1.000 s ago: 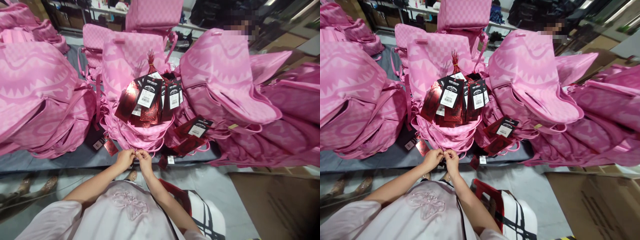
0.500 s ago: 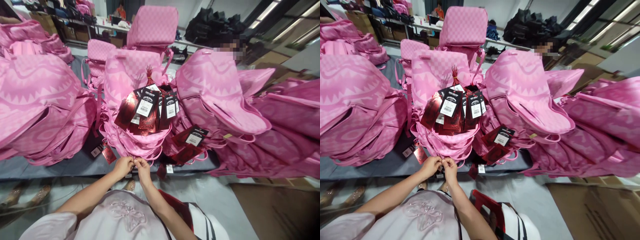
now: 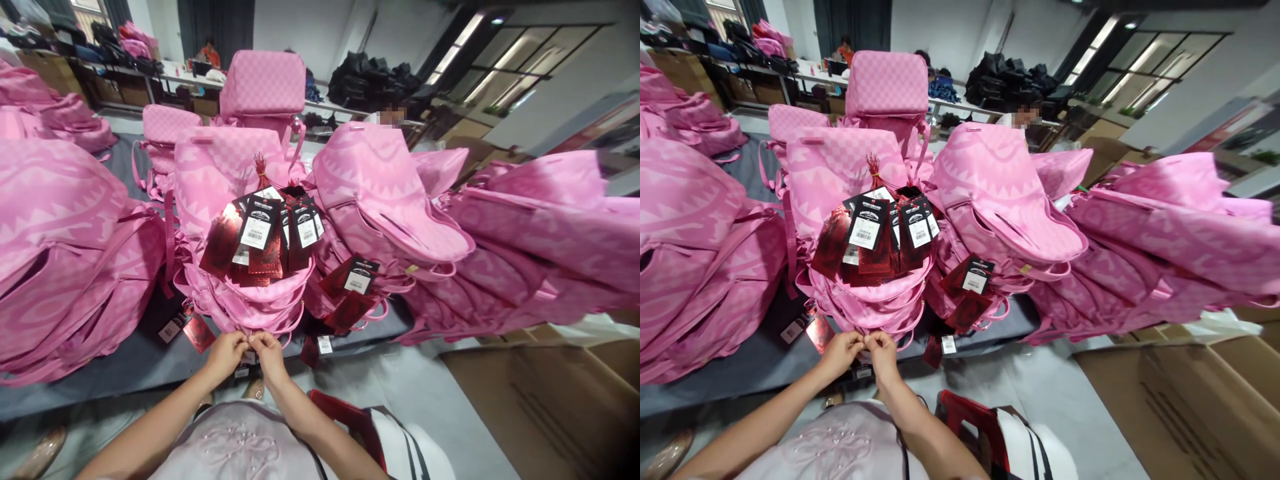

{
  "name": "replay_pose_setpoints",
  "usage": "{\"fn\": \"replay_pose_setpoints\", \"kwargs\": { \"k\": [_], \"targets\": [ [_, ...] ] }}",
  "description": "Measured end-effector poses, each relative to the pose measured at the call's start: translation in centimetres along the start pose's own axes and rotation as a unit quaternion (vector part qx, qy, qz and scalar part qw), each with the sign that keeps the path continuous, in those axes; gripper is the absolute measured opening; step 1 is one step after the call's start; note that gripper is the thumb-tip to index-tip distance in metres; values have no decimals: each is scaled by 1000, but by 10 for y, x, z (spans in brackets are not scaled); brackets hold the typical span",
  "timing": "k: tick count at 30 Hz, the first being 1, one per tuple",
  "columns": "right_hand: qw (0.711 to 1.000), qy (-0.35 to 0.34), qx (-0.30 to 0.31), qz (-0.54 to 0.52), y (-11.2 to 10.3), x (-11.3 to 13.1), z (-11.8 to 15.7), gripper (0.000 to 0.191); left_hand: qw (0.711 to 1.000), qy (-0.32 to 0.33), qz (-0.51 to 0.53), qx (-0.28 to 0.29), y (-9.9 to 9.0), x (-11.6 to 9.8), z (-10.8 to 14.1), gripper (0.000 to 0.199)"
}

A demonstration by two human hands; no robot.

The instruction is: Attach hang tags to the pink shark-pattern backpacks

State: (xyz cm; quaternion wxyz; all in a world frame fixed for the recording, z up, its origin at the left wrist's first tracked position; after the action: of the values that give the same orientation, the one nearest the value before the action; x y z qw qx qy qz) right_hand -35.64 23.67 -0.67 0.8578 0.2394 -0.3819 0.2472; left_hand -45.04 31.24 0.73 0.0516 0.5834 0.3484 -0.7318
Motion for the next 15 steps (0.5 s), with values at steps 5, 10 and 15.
{"fn": "replay_pose_setpoints", "kwargs": {
  "k": [5, 10, 15],
  "targets": [
    [1000, 16, 10, -3, 2, -1, -1, 21, 999, -18, -37, 2, -4, 5, 1, 12],
    [1000, 6, -18, -3, 6, 1, -3, 16, 989, -29, -145, 9, -2, 12, -5, 16],
    [990, -2, 63, 128, 1, 32, 13, 22, 997, -4, -82, 12, -14, -2, 5, 15]
  ]
}}
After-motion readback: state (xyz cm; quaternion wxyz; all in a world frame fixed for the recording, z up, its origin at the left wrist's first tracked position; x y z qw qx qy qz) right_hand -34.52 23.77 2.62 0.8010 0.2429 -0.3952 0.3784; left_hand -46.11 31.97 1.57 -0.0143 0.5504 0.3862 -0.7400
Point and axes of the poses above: each hand's wrist, its own z-axis away from the middle knuckle, its own y-axis out of the palm, x = y × z, the point moved 8 cm from there along -z, towards the middle knuckle, and after that the axes turned 15 degrees about y, right-handed, at the moved point
